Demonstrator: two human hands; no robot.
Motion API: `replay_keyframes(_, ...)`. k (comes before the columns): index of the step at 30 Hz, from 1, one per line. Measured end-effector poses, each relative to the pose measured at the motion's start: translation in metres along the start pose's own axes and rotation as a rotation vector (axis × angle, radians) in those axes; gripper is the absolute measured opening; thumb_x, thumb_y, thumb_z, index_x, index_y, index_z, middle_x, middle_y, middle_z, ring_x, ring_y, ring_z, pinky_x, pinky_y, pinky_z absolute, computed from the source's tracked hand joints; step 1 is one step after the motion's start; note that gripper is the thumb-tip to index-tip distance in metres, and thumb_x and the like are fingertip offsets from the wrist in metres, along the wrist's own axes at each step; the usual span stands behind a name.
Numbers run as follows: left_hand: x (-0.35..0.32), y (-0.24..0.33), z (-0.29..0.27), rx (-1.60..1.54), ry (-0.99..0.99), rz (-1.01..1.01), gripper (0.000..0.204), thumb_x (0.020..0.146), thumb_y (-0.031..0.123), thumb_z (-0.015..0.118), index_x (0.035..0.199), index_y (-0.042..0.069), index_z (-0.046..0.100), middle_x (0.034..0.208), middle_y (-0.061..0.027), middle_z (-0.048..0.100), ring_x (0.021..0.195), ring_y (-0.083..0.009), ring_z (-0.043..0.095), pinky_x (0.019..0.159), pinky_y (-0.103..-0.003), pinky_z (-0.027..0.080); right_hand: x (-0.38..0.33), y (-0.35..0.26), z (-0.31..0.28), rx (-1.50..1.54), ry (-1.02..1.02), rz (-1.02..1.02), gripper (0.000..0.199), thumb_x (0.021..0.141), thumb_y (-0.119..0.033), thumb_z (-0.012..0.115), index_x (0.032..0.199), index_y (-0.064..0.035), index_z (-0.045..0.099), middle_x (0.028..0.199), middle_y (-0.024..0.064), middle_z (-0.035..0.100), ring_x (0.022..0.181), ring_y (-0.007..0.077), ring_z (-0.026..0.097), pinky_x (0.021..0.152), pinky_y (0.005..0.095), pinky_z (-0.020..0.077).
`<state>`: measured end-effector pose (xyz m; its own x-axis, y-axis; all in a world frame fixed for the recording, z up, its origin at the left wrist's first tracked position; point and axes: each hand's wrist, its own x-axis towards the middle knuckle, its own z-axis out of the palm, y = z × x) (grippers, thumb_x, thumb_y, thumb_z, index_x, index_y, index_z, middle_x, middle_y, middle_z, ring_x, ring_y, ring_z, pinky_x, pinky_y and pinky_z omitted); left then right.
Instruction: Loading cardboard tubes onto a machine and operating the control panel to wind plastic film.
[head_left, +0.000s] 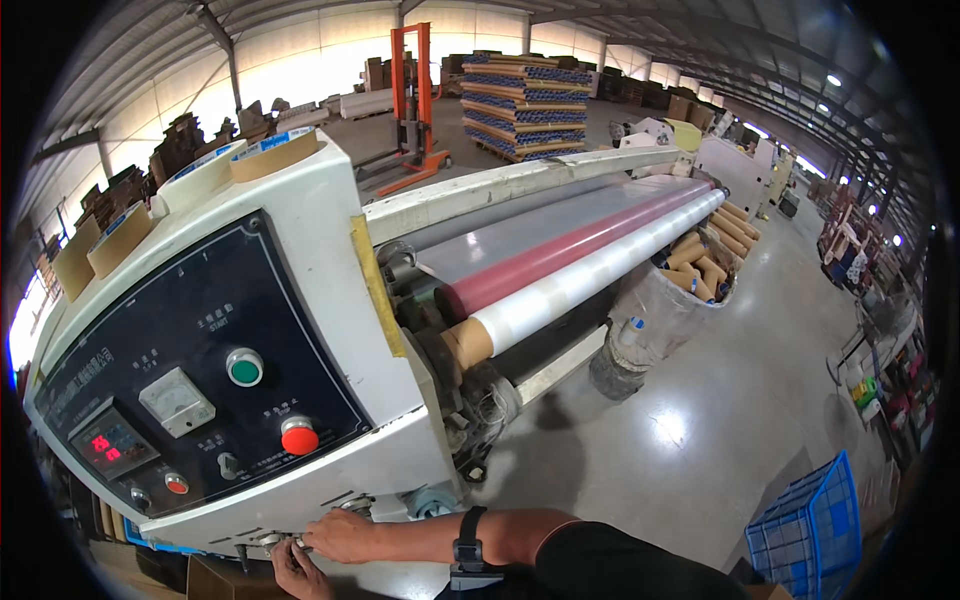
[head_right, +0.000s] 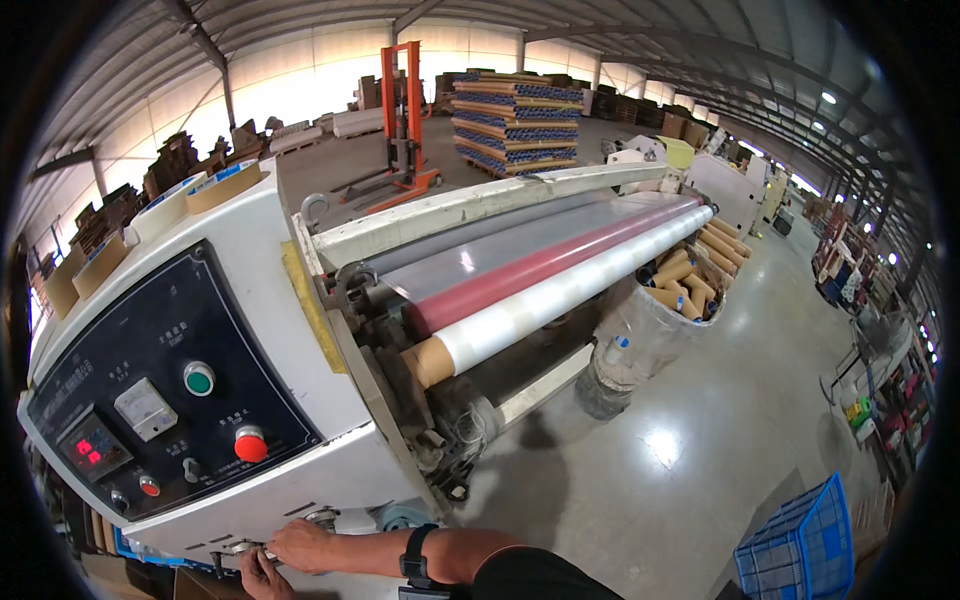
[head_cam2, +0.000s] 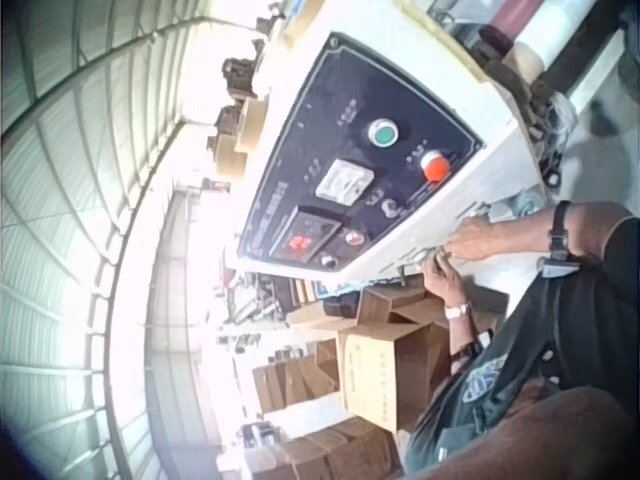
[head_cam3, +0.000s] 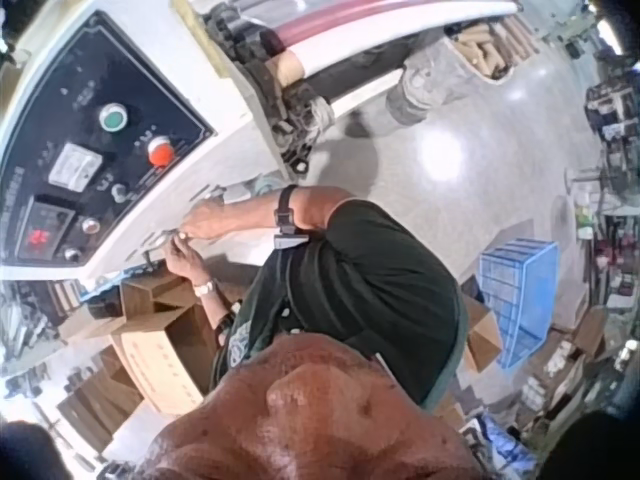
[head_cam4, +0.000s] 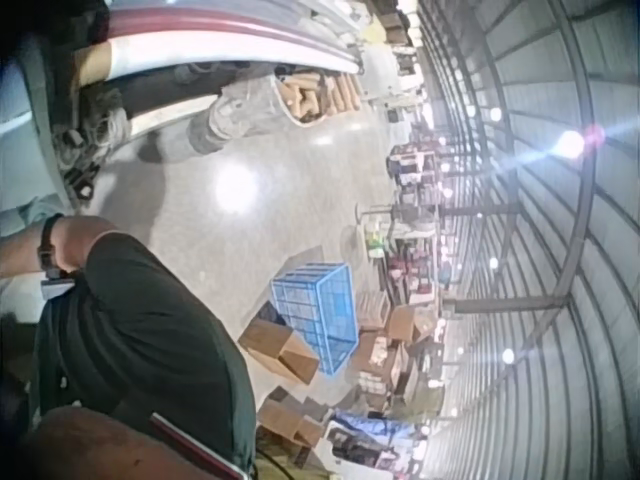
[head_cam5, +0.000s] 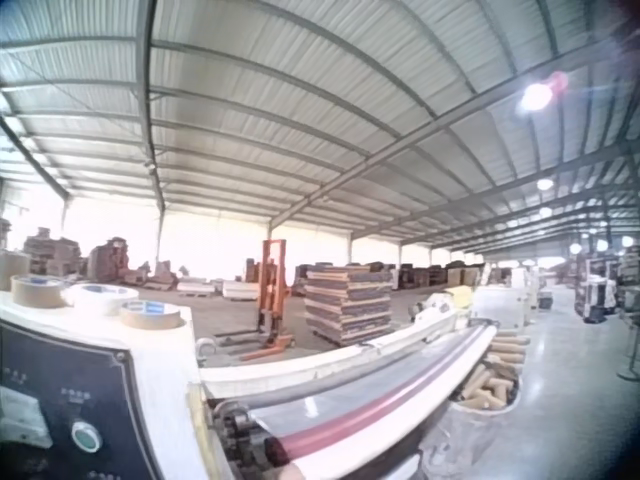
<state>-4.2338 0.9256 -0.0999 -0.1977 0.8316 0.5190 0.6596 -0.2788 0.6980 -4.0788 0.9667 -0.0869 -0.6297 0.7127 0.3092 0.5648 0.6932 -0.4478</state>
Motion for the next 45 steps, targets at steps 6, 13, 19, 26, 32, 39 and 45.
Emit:
replay_keyframes(6,-0.012,-0.018,0.001,0.167,-0.001,-0.024,0.012,0.086,0.009,0.063,0.095,0.008,0.072,0.095,-0.0136,0.071,0.084,-0.0323,0.069,0.075,-0.04,0.055,-0.004,0.007,-0.002,-0.032,-0.351,0.198,0.028,0.093,-0.021,0.048,0.105,-0.0066,0.068,0.101,0.0181,0.069,0.09,0.037,0.068,0.077,0.0515,0.054)
replay_keyframes(13,-0.007,-0.004,-0.007,0.12,0.019,-0.062,0.011,0.088,0.016,0.066,0.097,0.009,0.067,0.092,-0.006,0.065,0.077,-0.0284,0.066,0.065,-0.037,0.053,0.001,-0.002,-0.016,0.018,-0.056,-0.027,0.009,0.086,-0.019,0.064,0.089,-0.0109,0.066,0.087,0.0109,0.065,0.078,0.0357,0.065,0.069,0.0481,0.0499)
replay_keyframes(19,-0.008,0.001,-0.01,0.115,-0.016,-0.054,0.011,0.089,0.017,0.065,0.096,0.009,0.067,0.092,-0.0051,0.065,0.078,-0.0276,0.066,0.064,-0.037,0.053,0.001,-0.005,-0.017,-0.017,-0.071,-0.011,0.011,0.085,-0.02,0.067,0.088,-0.0088,0.066,0.086,0.0113,0.065,0.077,0.0366,0.064,0.069,0.0481,0.049)
replay_keyframes(26,-0.013,-0.015,0.0,0.163,0.037,-0.043,0.012,0.087,0.017,0.064,0.096,0.011,0.065,0.091,-0.008,0.064,0.076,-0.0312,0.066,0.065,-0.042,0.053,0.003,-0.001,-0.011,0.034,-0.061,0.0,0.012,0.083,-0.017,0.064,0.089,-0.008,0.07,0.087,0.0136,0.067,0.079,0.0364,0.065,0.071,0.0458,0.0505)
replay_keyframes(32,-0.011,-0.022,0.0,0.155,0.064,-0.029,0.013,0.088,0.008,0.06,0.096,0.005,0.071,0.094,-0.0159,0.071,0.086,-0.0343,0.07,0.076,-0.04,0.056,0.005,0.004,0.012,-0.089,-0.278,0.117,0.018,0.088,-0.017,0.056,0.085,-0.0011,0.065,0.09,0.0176,0.066,0.076,0.0341,0.069,0.063,0.0478,0.0553)
replay_keyframes(39,0.0,-0.004,0.008,-0.135,0.026,-0.094,0.01,0.094,0.003,0.056,0.095,-0.005,0.062,0.09,-0.0163,0.06,0.079,-0.0305,0.059,0.071,-0.036,0.049,0.002,0.002,0.005,-0.038,-0.025,-0.008,0.016,0.088,-0.021,0.06,0.089,-0.0044,0.062,0.089,0.013,0.064,0.076,0.031,0.068,0.067,0.0443,0.0541)
replay_keyframes(45,-0.006,-0.004,0.001,0.027,0.042,-0.055,0.018,0.097,0.014,0.063,0.101,-0.001,0.071,0.085,-0.0141,0.072,0.073,-0.0238,0.07,0.065,-0.034,0.054,0.005,0.003,0.007,-0.006,-0.039,0.007,0.019,0.09,-0.021,0.058,0.086,-0.0029,0.063,0.087,0.014,0.064,0.079,0.0325,0.068,0.069,0.0459,0.0542)
